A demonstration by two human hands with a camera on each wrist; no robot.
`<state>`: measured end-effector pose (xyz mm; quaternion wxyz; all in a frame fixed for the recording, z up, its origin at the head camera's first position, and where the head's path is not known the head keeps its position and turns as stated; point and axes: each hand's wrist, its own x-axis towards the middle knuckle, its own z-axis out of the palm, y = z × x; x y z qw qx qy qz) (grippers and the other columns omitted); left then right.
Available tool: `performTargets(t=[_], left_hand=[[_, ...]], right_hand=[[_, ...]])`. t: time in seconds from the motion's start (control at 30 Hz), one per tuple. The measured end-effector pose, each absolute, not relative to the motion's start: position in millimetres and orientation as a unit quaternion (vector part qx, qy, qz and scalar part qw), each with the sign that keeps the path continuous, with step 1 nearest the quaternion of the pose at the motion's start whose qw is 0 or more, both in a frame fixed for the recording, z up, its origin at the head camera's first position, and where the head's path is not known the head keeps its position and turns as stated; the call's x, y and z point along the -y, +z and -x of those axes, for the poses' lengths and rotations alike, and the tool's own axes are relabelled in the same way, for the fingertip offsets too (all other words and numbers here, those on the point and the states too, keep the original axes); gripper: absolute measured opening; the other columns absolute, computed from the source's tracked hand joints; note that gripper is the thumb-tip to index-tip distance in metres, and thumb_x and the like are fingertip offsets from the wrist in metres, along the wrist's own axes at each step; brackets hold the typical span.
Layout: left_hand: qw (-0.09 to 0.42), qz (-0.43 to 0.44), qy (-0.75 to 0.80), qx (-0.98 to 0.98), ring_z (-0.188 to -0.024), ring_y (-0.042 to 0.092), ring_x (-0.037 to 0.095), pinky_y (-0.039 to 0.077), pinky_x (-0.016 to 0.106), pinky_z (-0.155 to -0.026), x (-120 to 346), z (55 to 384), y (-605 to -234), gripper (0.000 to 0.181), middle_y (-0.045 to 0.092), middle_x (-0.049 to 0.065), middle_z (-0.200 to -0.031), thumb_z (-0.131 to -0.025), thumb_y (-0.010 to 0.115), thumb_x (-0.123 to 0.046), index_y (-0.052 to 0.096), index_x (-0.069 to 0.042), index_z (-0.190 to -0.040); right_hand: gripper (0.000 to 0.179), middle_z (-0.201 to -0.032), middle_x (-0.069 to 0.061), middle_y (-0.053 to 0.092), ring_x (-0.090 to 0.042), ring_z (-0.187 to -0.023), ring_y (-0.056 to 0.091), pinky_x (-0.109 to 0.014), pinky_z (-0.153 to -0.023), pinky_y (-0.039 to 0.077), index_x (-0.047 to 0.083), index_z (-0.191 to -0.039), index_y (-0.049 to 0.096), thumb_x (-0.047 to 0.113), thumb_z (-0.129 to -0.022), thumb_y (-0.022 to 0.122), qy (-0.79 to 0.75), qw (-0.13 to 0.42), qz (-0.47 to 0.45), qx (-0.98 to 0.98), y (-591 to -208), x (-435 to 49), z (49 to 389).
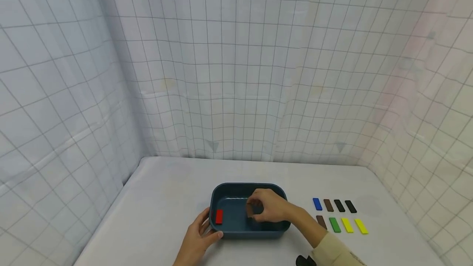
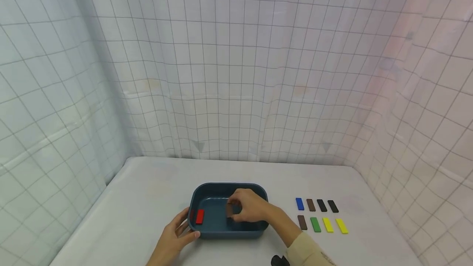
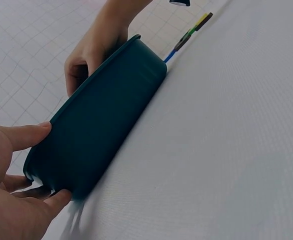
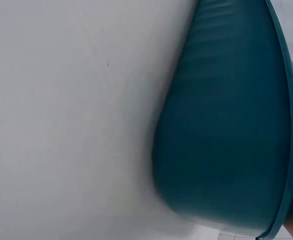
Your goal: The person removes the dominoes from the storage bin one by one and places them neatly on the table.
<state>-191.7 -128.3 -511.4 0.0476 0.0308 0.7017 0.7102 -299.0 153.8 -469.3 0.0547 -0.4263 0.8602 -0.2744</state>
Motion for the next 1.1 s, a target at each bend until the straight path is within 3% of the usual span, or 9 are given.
performTargets(t=[0.5, 0.73, 1.1], left_hand=[[0.038, -0.036, 0.716, -0.697, -0.147, 0.029, 0.049, 0.05, 0.042, -0.107, 126.3, 190.2, -509.4, 0.09, 0.022, 0.034, -0.163, -0.089, 0.08, -0.003, 0.023, 0.012, -0.157], [0.035, -0.031, 0.709, -0.703, -0.146, 0.03, 0.05, 0.05, 0.043, -0.106, 126.8, 189.6, -508.3, 0.089, 0.023, 0.035, -0.162, -0.089, 0.08, -0.002, 0.024, 0.013, -0.157], [0.031, -0.031, 0.711, -0.702, -0.146, 0.031, 0.049, 0.05, 0.042, -0.107, 125.5, 189.3, -507.4, 0.089, 0.024, 0.034, -0.162, -0.088, 0.081, -0.002, 0.025, 0.012, -0.157]], right_hand=[[0.039, -0.111, 0.004, 0.063, -0.012, -0.096, 0.062, -0.029, -0.083, 0.058, 0.007, -0.123, 0.071, 0.02, -0.087, 0.078, -0.272, 0.039, 0.43, -0.86, -462.8, -182.2, 290.2], [0.039, -0.11, 0.007, 0.063, -0.008, -0.096, 0.06, -0.029, -0.084, 0.058, 0.007, -0.123, 0.071, 0.02, -0.087, 0.078, -0.283, 0.045, 0.415, -0.863, -462.9, -201.1, 286.4], [0.033, -0.106, 0.009, 0.062, -0.012, -0.095, 0.062, -0.033, -0.084, 0.061, 0.007, -0.118, 0.07, 0.015, -0.087, 0.079, -0.308, 0.009, 0.397, -0.865, -454.9, -234.4, 275.1]])
